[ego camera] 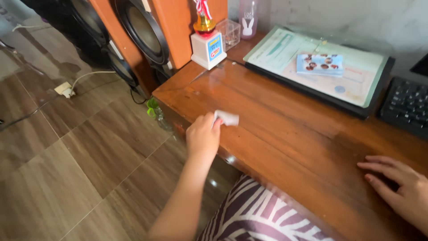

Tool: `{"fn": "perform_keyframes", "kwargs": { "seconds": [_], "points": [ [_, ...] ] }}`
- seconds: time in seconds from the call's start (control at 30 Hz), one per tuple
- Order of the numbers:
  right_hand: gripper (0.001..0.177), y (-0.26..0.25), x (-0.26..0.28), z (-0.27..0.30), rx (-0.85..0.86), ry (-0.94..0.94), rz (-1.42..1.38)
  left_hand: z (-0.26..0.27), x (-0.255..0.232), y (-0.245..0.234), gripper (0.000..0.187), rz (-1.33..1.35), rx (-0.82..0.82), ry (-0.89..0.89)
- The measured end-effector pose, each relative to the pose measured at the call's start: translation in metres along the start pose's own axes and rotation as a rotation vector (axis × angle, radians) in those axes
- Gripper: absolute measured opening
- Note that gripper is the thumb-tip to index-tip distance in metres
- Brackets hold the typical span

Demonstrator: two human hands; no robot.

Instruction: The person wipes a wooden desk surface with a cloth and spray cleaner. They move a folder and a water bottle aside to clean underneath, then return them to the desk.

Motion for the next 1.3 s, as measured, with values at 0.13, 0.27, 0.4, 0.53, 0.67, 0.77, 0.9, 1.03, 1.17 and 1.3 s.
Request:
{"fn": "perform_keyframes", "kwargs": {
  "seconds": [0.13, 0.27, 0.4, 0.53, 0.67, 0.77, 0.9, 1.03, 1.17, 1.3],
  "points": [
    [0.035, 0.003, -0.003, 0.004, 0.013, 0.019, -0.015, -0.008, -0.049, 0.03, 0.018, 0.18, 0.291, -0.072],
    [0.053, 0.001, -0.002, 0.013, -0.077, -0.117, -0.217, 0.029, -0.146, 0.054, 0.037, 0.803, 0.726, 0.0],
    [0.095, 0.024, -0.025, 0.024, 0.078, 0.097, -0.902, 0.075, -0.209, 0.062, 0.07, 1.194, 1.049, 0.208],
    [0.066, 0.031, -0.043, 0.03, 0.091, 0.06, -1.224, 0.084, -0.216, 0.057, 0.063, 1.222, 0.814, 0.365],
    [0.046, 0.027, -0.054, 0.041, -0.055, 0.167, -1.374, 0.081, -0.195, 0.045, 0.058, 1.08, 0.712, 0.227],
    [0.048, 0.007, -0.032, 0.041, -0.21, 0.03, -1.197, 0.068, -0.193, 0.023, 0.024, 0.873, 0.515, 0.289],
    [0.042, -0.026, 0.003, 0.031, -0.347, 0.139, -0.789, 0.044, -0.187, 0.029, 0.037, 0.696, 0.605, 0.15],
    [0.067, -0.06, 0.044, 0.032, -0.443, -0.058, -0.167, 0.028, -0.162, 0.037, 0.068, 0.263, 0.41, 0.347],
    [0.066, -0.047, 0.056, 0.028, -0.319, -0.276, -0.268, 0.018, -0.116, 0.047, 0.085, -0.019, 0.376, 0.37],
    [0.079, 0.011, 0.07, 0.024, 0.022, -0.621, 0.315, 0.014, -0.078, 0.054, 0.085, -0.121, 0.419, 0.289]
  ]
}}
Point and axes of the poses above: each hand's wrist, its own z-axis away from the middle knuckle, its own y-axis out of the palm, x = y × z, the point moved 5 cm from there along -z, towards the middle knuckle, and after that the axes turned 8 degrees about -z, right-handed, at the moved point
